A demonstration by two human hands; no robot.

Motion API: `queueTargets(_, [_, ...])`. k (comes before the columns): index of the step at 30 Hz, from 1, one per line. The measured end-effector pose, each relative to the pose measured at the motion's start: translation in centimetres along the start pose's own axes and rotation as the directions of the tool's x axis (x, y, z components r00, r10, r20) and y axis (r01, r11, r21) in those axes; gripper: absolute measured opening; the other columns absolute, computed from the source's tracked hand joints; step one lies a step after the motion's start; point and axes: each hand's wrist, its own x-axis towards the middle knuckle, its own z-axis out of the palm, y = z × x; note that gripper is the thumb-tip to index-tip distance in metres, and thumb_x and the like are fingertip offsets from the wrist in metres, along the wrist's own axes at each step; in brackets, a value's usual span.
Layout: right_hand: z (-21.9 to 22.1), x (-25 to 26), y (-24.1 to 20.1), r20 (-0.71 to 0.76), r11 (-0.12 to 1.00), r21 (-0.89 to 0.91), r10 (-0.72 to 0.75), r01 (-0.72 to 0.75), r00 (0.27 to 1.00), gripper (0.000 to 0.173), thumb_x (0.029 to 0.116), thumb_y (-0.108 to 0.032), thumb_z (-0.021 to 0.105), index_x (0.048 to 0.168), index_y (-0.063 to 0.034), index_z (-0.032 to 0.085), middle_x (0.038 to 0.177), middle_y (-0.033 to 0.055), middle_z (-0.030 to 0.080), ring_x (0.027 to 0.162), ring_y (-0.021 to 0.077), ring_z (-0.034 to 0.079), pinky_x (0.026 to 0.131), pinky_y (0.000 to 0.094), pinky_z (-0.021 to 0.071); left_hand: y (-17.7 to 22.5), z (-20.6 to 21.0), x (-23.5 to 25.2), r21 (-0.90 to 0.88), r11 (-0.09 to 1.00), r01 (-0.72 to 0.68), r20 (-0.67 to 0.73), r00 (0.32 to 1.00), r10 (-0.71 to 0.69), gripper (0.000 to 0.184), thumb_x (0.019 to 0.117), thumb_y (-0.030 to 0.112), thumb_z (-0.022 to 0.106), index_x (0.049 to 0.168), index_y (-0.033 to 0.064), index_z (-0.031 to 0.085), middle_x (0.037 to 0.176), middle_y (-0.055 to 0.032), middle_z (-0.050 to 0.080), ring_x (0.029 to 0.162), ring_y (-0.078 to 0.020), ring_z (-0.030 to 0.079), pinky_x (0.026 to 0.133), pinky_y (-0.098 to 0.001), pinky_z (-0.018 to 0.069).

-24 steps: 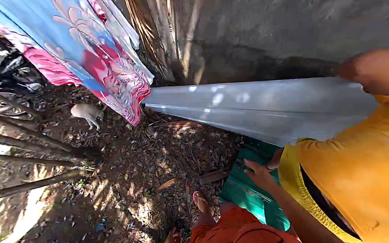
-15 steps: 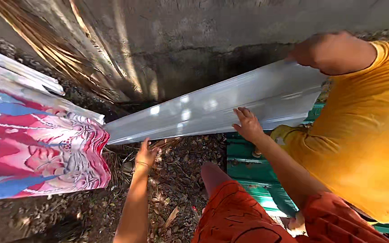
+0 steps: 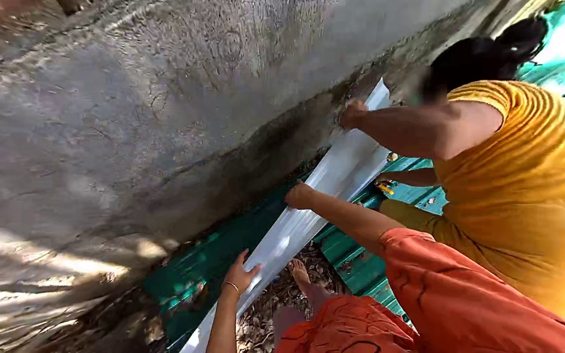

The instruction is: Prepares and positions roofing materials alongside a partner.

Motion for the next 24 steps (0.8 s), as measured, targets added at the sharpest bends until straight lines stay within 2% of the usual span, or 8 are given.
queueTargets(2, [0.2, 0.6, 0.3, 0.031, 1.0, 0.008, -0.018, 0.018, 0.999, 0.038, 0.1068, -0.028, 0.055, 0.121, 0.0046, 0.068, 0.122, 0.0263, 0.067, 0.123, 0.0447, 0.06, 0.11, 0.0652, 0.0376, 1.1, -0.3, 1.7, 0.061, 0.998, 0.025, 0.124, 0.992, -0.033, 0.062, 0.0997, 0.042, 0.065, 0.149, 0.0071, 0.05, 0.141, -0.0226, 0.06, 0.134, -0.0368, 0.056, 0.115, -0.0573, 0.0398])
queueTargets(3, [0.2, 0.7, 0.3, 0.042, 0.999, 0.006, -0.037, 0.037, 0.998, 0.038, 0.1078, -0.028, 0.053, 0.119, 0.0048, 0.068, 0.121, 0.0262, 0.068, 0.121, 0.0446, 0.061, 0.107, 0.064, 0.0402, 1.3, -0.4, 2.4, 0.104, 0.994, 0.021, 0.165, 0.985, -0.039, 0.054, 0.1044, 0.041, 0.058, 0.143, 0.0039, 0.056, 0.136, -0.0239, 0.062, 0.131, -0.0375, 0.058, 0.113, -0.0577, 0.0407])
queueTargets(5, [-0.6, 0.4, 0.4, 0.058, 0.998, 0.02, -0.063, 0.062, 0.996, 0.038, 0.1092, -0.026, 0.049, 0.12, 0.0051, 0.068, 0.12, 0.0265, 0.068, 0.121, 0.0448, 0.061, 0.108, 0.063, 0.039, 1.5, -1.1, 3.4, 0.21, 0.977, -0.022, 0.22, 0.975, -0.026, 0.048, 0.1101, 0.038, 0.044, 0.132, -0.0004, 0.063, 0.123, -0.0258, 0.068, 0.121, -0.0396, 0.063, 0.107, -0.0595, 0.0447])
queueTargets(6, [-1.0, 0.3, 0.2, 0.059, 0.998, 0.029, -0.065, 0.064, 0.996, 0.038, 0.1096, -0.025, 0.049, 0.121, 0.0054, 0.067, 0.121, 0.0267, 0.068, 0.122, 0.045, 0.06, 0.109, 0.0626, 0.0378, 1.6, -1.5, 3.6, 0.243, 0.969, -0.037, 0.231, 0.973, -0.021, 0.048, 0.111, 0.036, 0.042, 0.131, -0.001, 0.064, 0.12, -0.0261, 0.069, 0.118, -0.0402, 0.065, 0.105, -0.06, 0.0458])
queueTargets(10, [-3.2, 0.1, -0.1, 0.064, 0.997, 0.036, -0.063, 0.061, 0.996, 0.036, 0.1101, -0.021, 0.047, 0.122, 0.0062, 0.067, 0.122, 0.0268, 0.067, 0.124, 0.0445, 0.058, 0.112, 0.0607, 0.0356, 2.1, -2.9, 3.4, 0.292, 0.952, -0.089, 0.2, 0.979, 0.03, 0.048, 0.1115, 0.035, 0.04, 0.129, -0.0017, 0.065, 0.117, -0.0259, 0.07, 0.114, -0.0415, 0.067, 0.1, -0.0612, 0.0485])
queueTargets(13, [-4.3, 0.7, 0.4, 0.026, 0.999, 0.038, -0.031, 0.03, 0.999, 0.034, 0.109, -0.021, 0.049, 0.119, 0.005, 0.069, 0.12, 0.0256, 0.069, 0.123, 0.0436, 0.059, 0.109, 0.0601, 0.0373, 2.8, -4.6, 3.9, 0.306, 0.942, -0.136, 0.195, 0.978, 0.078, 0.046, 0.1116, 0.033, 0.04, 0.127, -0.0015, 0.065, 0.116, -0.0247, 0.071, 0.112, -0.0408, 0.068, 0.098, -0.0609, 0.0494])
queueTargets(17, [-5.2, 0.9, 0.5, 0.028, 0.999, 0.036, 0.007, -0.008, 1.0, 0.032, 0.1081, -0.022, 0.052, 0.117, 0.0029, 0.071, 0.118, 0.0234, 0.07, 0.122, 0.042, 0.06, 0.111, 0.06, 0.0362, 3.6, -5.9, 4.0, 0.303, 0.943, -0.142, 0.25, 0.966, 0.065, 0.046, 0.1119, 0.034, 0.038, 0.13, 0.0006, 0.064, 0.117, -0.0227, 0.071, 0.113, -0.0389, 0.068, 0.099, -0.0594, 0.0499])
queueTargets(24, [-5.5, 1.0, 0.7, -0.01, 0.997, 0.07, 0.01, -0.009, 1.0, 0.033, 0.1089, -0.021, 0.05, 0.118, 0.0043, 0.069, 0.118, 0.0261, 0.069, 0.121, 0.0442, 0.06, 0.109, 0.06, 0.0372, 4.0, -6.7, 4.5, 0.337, 0.929, -0.149, 0.283, 0.958, 0.051, 0.046, 0.1118, 0.035, 0.038, 0.13, 0.0009, 0.064, 0.117, -0.0226, 0.071, 0.112, -0.0386, 0.069, 0.097, -0.0584, 0.0512])
